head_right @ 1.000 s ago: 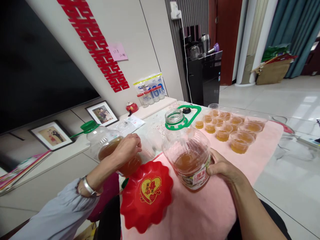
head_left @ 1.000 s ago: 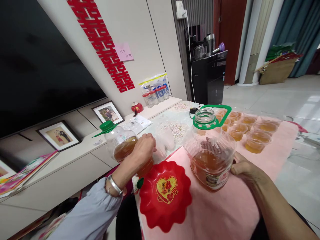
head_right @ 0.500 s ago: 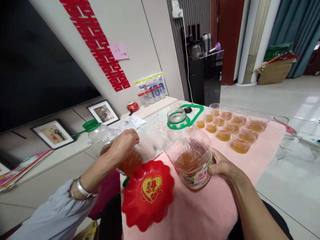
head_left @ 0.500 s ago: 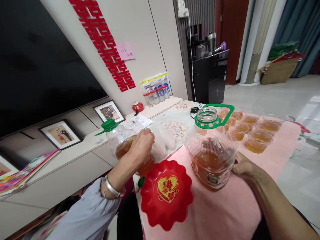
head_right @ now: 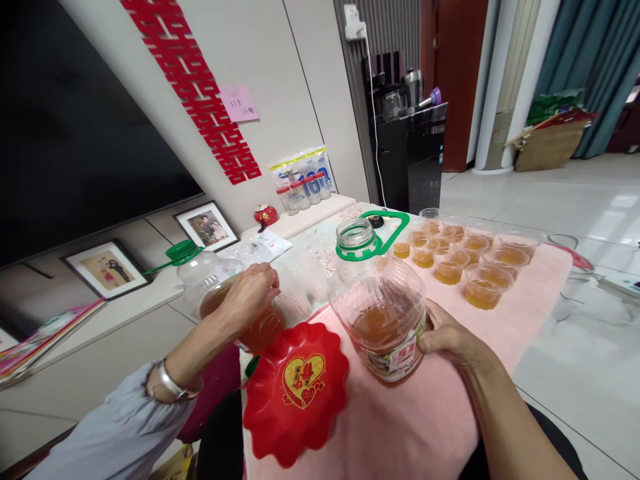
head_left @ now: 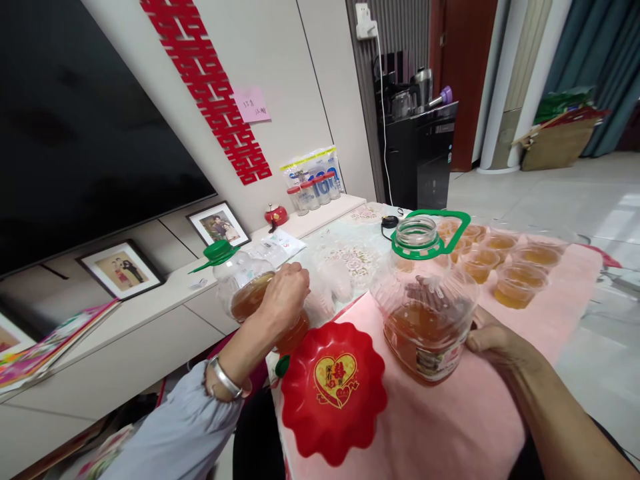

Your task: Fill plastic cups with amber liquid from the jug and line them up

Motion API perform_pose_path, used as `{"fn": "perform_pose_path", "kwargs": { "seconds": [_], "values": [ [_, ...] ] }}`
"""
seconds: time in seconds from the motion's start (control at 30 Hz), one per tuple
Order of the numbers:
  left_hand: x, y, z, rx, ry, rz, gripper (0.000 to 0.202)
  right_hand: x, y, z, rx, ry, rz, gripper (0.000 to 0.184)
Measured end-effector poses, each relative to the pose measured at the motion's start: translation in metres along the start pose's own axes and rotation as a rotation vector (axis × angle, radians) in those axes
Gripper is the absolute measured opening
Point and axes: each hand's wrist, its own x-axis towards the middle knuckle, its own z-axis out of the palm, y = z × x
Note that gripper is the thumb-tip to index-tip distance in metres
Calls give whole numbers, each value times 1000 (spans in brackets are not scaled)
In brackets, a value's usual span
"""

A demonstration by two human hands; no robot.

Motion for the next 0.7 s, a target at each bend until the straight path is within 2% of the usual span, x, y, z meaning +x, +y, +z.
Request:
{"fn": "perform_pose_path", "kwargs": {
  "seconds": [0.33, 0.57, 0.7],
  "values": [
    [1, -4, -2, -5, 64, 3, 19, 0, 1, -1, 2, -8, 5, 119],
    [0, -4, -3, 20, 97, -5, 29, -1, 4, -6, 17, -13, -6, 113],
    [-5, -6, -12, 31, 122, -15, 32, 0, 1, -2, 18, -8, -23, 116]
  ]
}}
